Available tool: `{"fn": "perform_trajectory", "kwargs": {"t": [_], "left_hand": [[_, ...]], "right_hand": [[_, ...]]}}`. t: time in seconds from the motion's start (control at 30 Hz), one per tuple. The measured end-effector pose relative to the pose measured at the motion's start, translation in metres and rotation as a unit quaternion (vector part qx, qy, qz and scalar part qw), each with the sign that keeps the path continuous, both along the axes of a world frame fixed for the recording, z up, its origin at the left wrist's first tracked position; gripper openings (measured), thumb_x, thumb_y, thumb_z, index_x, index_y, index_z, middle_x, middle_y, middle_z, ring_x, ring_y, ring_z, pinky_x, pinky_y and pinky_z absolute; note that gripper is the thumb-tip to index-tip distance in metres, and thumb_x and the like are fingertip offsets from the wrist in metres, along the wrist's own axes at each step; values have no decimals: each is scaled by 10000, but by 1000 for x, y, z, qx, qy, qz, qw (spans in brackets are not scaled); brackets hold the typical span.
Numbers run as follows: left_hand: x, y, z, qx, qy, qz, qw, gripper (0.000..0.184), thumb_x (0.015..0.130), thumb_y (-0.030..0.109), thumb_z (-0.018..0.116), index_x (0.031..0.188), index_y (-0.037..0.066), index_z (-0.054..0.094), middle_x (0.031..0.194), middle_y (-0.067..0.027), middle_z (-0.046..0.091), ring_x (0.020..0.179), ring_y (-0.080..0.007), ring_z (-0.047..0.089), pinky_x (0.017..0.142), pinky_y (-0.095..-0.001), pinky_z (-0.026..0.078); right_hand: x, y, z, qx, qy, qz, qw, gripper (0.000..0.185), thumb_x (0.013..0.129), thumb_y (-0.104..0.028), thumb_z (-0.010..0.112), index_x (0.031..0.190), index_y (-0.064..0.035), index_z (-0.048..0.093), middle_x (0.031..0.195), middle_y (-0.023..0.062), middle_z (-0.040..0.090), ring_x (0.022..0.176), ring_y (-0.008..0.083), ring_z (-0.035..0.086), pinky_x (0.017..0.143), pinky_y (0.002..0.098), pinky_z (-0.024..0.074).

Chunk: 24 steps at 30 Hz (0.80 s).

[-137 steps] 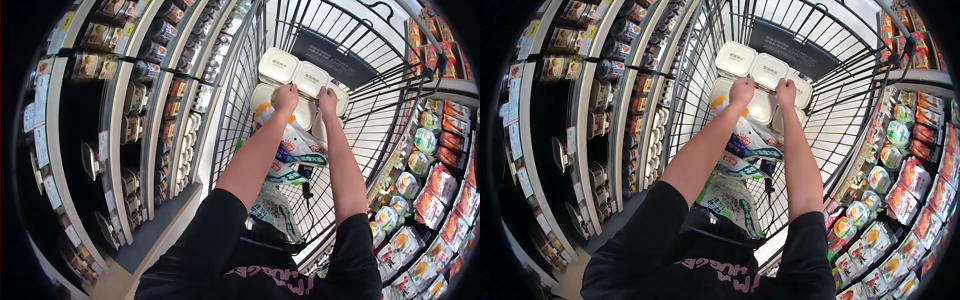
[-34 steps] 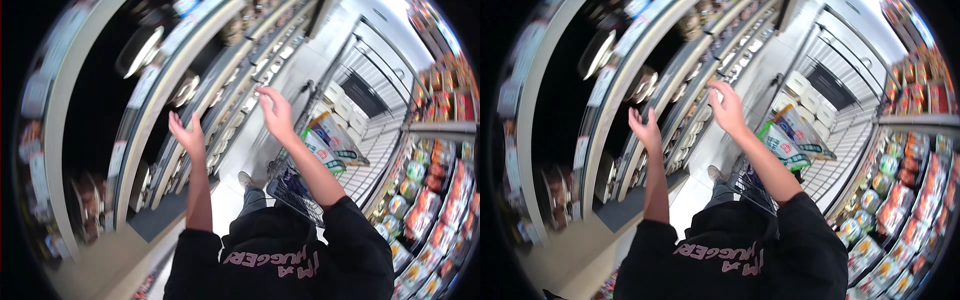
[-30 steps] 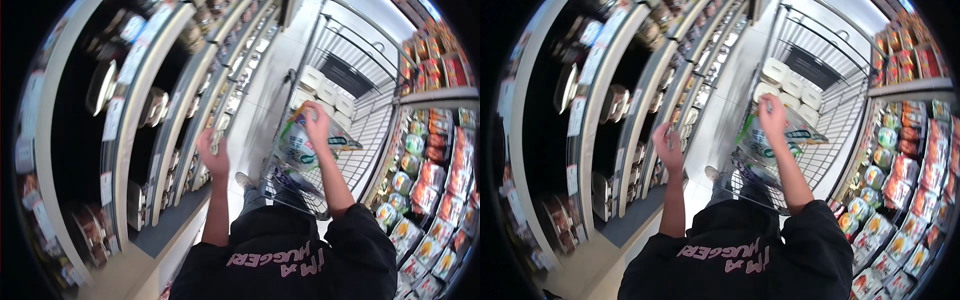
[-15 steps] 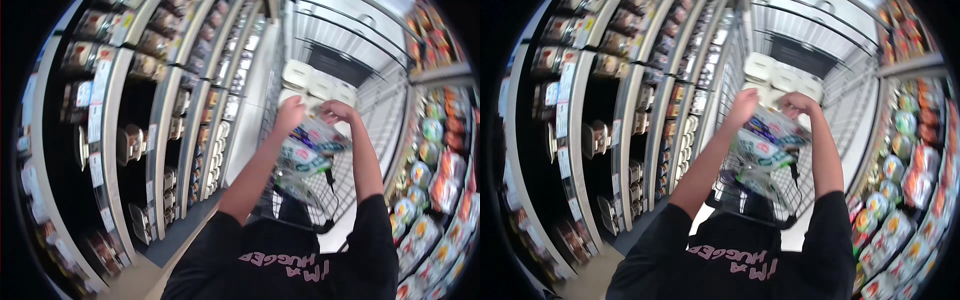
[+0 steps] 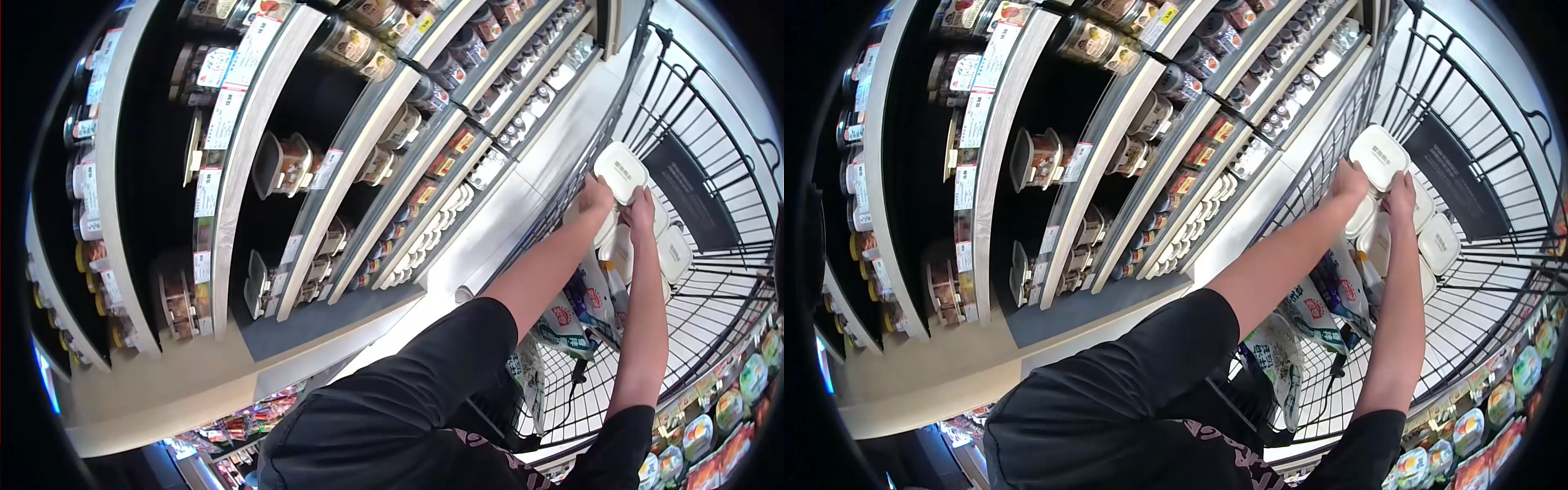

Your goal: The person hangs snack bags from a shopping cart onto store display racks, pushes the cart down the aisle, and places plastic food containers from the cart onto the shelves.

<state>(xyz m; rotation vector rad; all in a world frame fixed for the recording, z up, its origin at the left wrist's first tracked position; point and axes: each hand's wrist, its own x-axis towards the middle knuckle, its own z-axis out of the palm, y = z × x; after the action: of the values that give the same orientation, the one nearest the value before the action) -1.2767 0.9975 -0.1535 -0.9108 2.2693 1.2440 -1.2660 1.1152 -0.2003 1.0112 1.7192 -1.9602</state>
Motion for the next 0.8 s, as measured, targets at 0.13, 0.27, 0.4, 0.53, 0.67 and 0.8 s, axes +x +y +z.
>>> {"fn": "perform_trajectory", "kwargs": {"t": [0.13, 0.27, 0.4, 0.53, 0.67, 0.8], "left_hand": [[6, -5, -6, 9, 14, -15, 1000, 465, 906, 240, 427, 1300, 0, 365, 1194, -273, 533, 1107, -400, 524, 948, -453, 404], [4, 4, 13, 50, -28, -4, 998, 550, 848, 153, 483, 1321, -46, 283, 1139, -274, 562, 1071, -387, 556, 915, -432, 438], [21, 18, 5, 46, 9, 7, 999, 554, 805, 89, 518, 1282, -37, 266, 1079, -271, 581, 1006, -410, 578, 886, -437, 457], [47, 13, 45, 17, 74, -36, 996, 499, 777, 96, 545, 1201, -26, 312, 1176, -297, 470, 1093, -439, 488, 944, -464, 392], [85, 9, 92, 105, 246, -69, 961, 446, 709, 120, 633, 1034, -53, 380, 1074, -282, 445, 1036, -458, 454, 879, -481, 399], [131, -48, 176, 187, 331, -242, 893, 449, 766, 189, 693, 1068, -1, 420, 1033, -156, 535, 1030, -269, 530, 880, -373, 413]], "right_hand": [[14, -20, 10, 48, 71, -84, 993, 525, 936, -307, 452, 1395, -74, 346, 722, -16, 525, 534, 64, 424, 459, 235, 322], [19, -18, 11, 26, 120, -72, 990, 424, 943, -252, 425, 1329, -77, 417, 865, 14, 554, 668, 95, 497, 540, 248, 389], [39, -15, 24, -41, 150, -107, 982, 388, 947, -243, 423, 1305, -93, 431, 1108, 70, 566, 895, 164, 564, 749, 316, 464], [71, -14, 64, -76, 143, -174, 971, 428, 917, -250, 498, 1321, -114, 452, 1144, 65, 568, 885, 184, 551, 752, 312, 444], [114, -2, 117, -78, 133, -229, 961, 435, 847, -287, 599, 1246, -145, 499, 1015, 29, 550, 898, 187, 539, 749, 341, 435], [170, -2, 232, -83, 115, -212, 967, 433, 799, -284, 657, 1171, -121, 506, 1021, 42, 525, 840, 172, 548, 651, 293, 479]]}}
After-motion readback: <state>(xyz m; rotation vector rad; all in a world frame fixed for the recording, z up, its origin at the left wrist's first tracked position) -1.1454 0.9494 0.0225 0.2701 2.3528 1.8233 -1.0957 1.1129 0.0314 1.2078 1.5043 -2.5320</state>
